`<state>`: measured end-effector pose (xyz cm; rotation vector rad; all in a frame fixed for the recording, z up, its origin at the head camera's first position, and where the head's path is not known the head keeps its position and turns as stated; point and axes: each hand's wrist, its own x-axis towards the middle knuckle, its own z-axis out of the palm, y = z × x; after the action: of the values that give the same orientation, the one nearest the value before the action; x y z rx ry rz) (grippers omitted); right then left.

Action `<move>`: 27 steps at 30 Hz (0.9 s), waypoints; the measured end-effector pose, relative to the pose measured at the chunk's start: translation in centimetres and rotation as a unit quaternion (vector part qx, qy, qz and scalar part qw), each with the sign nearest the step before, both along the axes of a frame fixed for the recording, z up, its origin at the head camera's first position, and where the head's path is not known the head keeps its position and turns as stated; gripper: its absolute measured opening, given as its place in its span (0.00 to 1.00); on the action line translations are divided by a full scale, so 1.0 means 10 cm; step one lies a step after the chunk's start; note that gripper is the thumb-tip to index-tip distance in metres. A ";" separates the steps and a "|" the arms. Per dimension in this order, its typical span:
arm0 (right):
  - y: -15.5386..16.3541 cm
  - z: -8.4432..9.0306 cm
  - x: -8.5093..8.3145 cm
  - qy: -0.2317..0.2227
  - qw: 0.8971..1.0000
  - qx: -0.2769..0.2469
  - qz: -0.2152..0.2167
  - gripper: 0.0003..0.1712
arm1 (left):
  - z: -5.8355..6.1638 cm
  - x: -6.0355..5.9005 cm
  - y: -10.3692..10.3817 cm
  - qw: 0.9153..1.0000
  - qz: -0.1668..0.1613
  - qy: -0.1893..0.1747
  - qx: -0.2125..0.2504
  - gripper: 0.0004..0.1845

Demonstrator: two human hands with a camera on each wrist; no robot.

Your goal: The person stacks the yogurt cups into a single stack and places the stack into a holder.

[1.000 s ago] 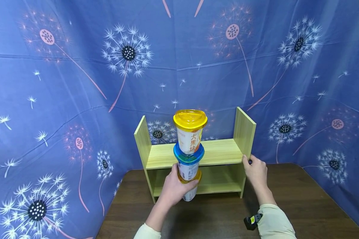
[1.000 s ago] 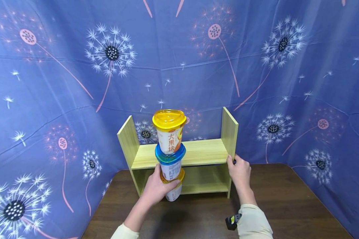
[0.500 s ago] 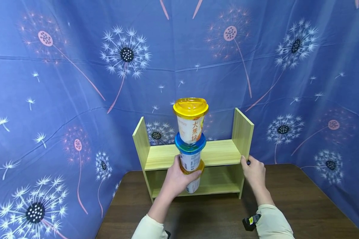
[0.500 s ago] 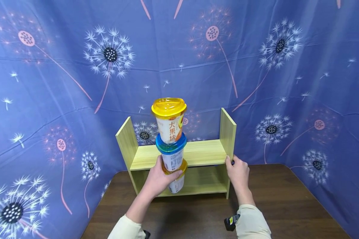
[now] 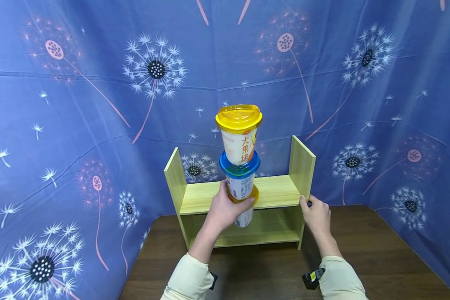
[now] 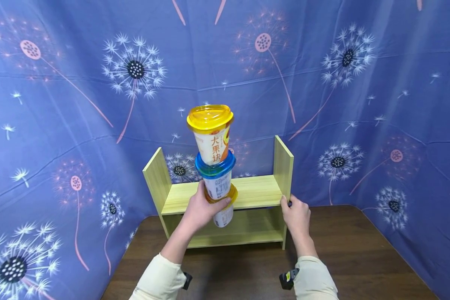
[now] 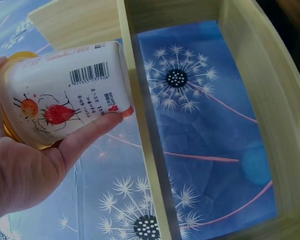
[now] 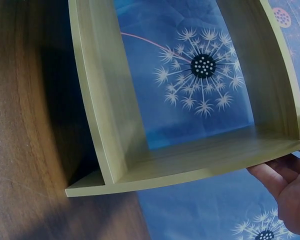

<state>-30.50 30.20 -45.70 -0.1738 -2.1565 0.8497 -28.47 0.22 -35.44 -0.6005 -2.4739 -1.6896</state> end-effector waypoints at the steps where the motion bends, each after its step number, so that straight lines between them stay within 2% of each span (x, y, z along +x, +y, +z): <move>1: 0.00 0.00 0.00 -0.001 1.000 0.001 -0.001 0.16 | 0.01 -0.01 0.01 1.000 0.001 0.000 -0.001 0.46; 14: -0.01 0.00 -0.01 -0.009 1.000 -0.001 0.000 0.17 | 0.05 -0.20 0.03 1.000 0.027 0.015 -0.005 0.48; 27: -0.02 0.00 -0.01 -0.002 1.000 -0.009 -0.010 0.17 | 0.06 -0.38 0.09 0.999 0.038 -0.006 -0.017 0.48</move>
<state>-30.64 30.04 -45.70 -0.2054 -2.1479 0.8571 -32.27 1.13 -34.83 -0.4933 -2.5047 -1.6310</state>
